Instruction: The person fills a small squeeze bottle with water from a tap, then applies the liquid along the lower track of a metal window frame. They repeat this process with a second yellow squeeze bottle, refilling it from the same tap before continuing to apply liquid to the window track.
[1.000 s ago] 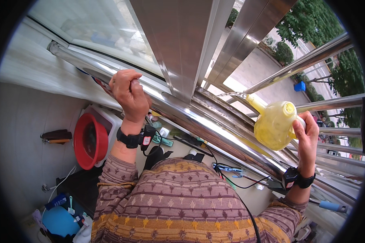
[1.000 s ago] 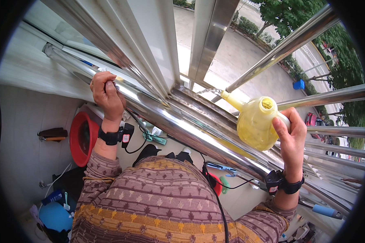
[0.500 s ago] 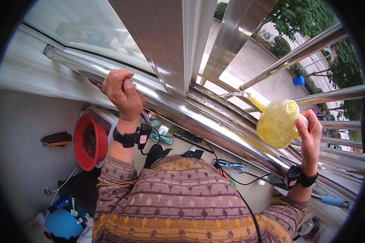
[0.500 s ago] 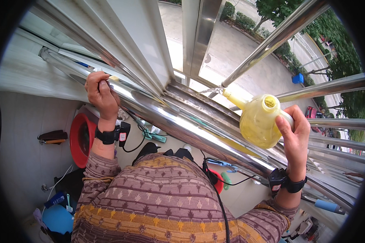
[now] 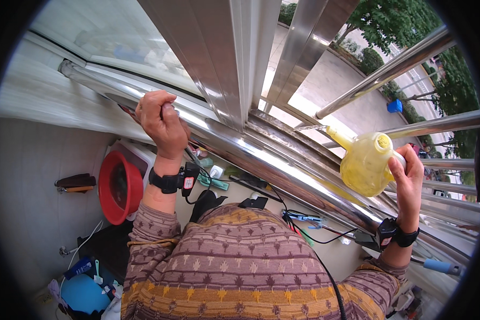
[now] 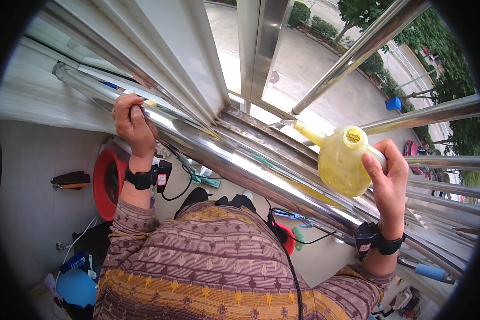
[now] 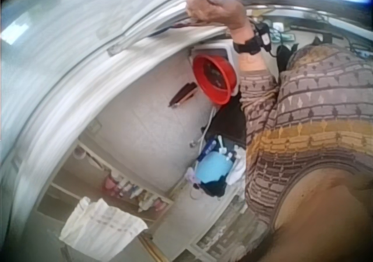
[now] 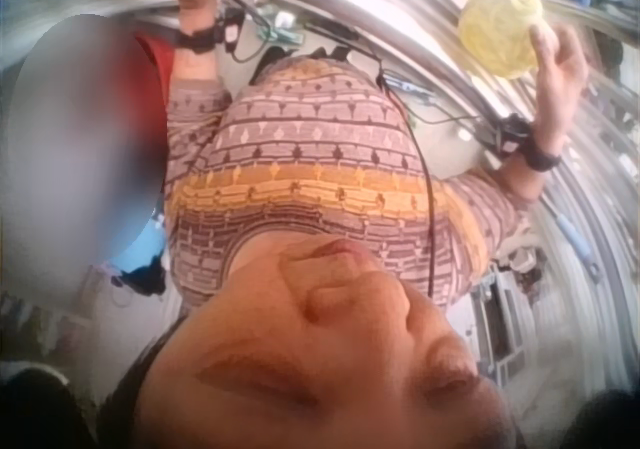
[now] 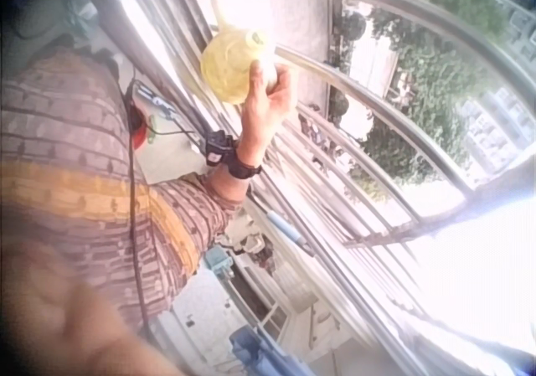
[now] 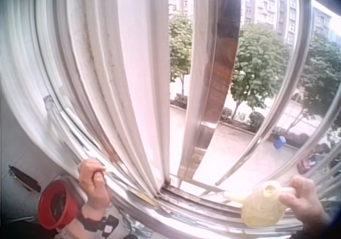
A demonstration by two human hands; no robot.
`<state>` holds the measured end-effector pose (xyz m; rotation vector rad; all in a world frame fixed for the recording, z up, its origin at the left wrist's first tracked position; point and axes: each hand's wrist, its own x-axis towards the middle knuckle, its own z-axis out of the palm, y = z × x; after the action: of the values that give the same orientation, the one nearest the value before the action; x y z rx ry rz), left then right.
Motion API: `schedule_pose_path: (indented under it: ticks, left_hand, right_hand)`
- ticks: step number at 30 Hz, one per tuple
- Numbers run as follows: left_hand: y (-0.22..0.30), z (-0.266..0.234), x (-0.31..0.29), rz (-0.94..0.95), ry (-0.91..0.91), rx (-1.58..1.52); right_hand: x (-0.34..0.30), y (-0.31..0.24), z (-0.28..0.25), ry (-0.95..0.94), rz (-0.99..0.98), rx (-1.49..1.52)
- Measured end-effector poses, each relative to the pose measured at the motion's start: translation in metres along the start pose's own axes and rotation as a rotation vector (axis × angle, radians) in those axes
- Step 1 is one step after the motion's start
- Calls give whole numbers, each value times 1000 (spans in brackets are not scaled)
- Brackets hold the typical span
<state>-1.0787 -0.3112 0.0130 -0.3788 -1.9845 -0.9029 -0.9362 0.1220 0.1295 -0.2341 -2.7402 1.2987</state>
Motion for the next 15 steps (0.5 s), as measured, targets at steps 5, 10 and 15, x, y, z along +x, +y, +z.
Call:
schedule_pose_path:
  ticks: [5,10,15]
  left_hand:
    - [0,0,0,-5,0,4]
    - [0,-1,0,-1,-6,5]
    - [-1,-1,0,3,-8,4]
  right_hand:
    - [6,-8,4,-24,-24,-5]
    - [12,-14,10,-30,-31,-11]
    - [17,-21,15,-37,-24,-20]
